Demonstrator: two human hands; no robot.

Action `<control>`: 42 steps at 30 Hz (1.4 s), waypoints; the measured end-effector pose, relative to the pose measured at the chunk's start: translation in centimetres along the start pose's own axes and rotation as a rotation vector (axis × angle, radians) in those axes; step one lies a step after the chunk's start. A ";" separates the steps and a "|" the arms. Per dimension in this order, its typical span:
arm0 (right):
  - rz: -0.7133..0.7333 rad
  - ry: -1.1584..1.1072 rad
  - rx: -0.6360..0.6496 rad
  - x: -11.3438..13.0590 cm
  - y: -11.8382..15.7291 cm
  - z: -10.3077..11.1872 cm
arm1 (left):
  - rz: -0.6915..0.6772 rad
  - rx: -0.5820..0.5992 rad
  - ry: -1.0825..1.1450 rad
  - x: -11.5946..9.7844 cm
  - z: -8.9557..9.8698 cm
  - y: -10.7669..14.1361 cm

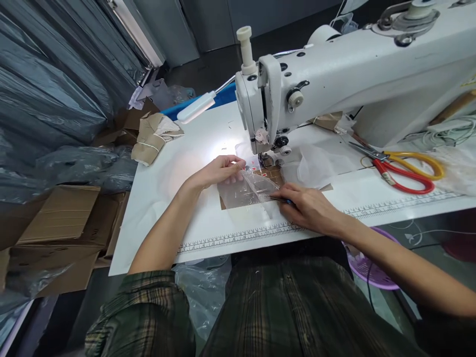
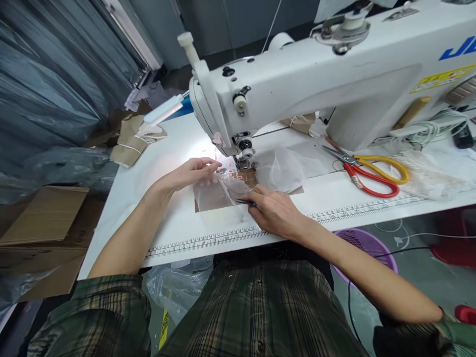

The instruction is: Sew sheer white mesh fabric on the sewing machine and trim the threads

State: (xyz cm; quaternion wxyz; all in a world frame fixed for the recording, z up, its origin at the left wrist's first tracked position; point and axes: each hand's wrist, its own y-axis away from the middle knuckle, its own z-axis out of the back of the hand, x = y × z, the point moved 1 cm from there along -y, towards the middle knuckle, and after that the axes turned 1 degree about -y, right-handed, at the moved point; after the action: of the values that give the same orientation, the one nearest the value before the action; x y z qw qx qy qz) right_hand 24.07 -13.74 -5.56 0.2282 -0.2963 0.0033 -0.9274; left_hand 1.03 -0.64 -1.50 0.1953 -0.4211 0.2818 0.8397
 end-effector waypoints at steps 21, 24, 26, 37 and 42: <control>-0.206 -0.462 -0.024 1.4 -5.8 -1.1 | -0.031 0.079 0.177 1.6 -0.8 1.9; -0.212 -0.350 -0.154 0.6 -5.7 -0.6 | 0.004 -0.029 0.138 1.6 -0.8 1.7; -0.266 -0.228 -0.242 0.0 -5.7 -0.3 | 0.014 -0.077 0.122 1.8 -0.8 1.6; -0.131 0.026 -0.143 0.5 -4.6 -1.9 | -0.070 -0.129 -0.100 2.2 -1.7 1.4; -0.146 0.000 -0.245 0.2 -4.6 -1.7 | -0.098 -0.108 -0.241 1.8 -1.3 1.7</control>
State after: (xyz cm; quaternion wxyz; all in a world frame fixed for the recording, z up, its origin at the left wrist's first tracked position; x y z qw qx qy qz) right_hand 21.03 -9.88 -6.18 0.1222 -0.3212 0.0950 -0.9343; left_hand -0.18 -2.64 -3.06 0.2458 -0.3403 0.1898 0.8876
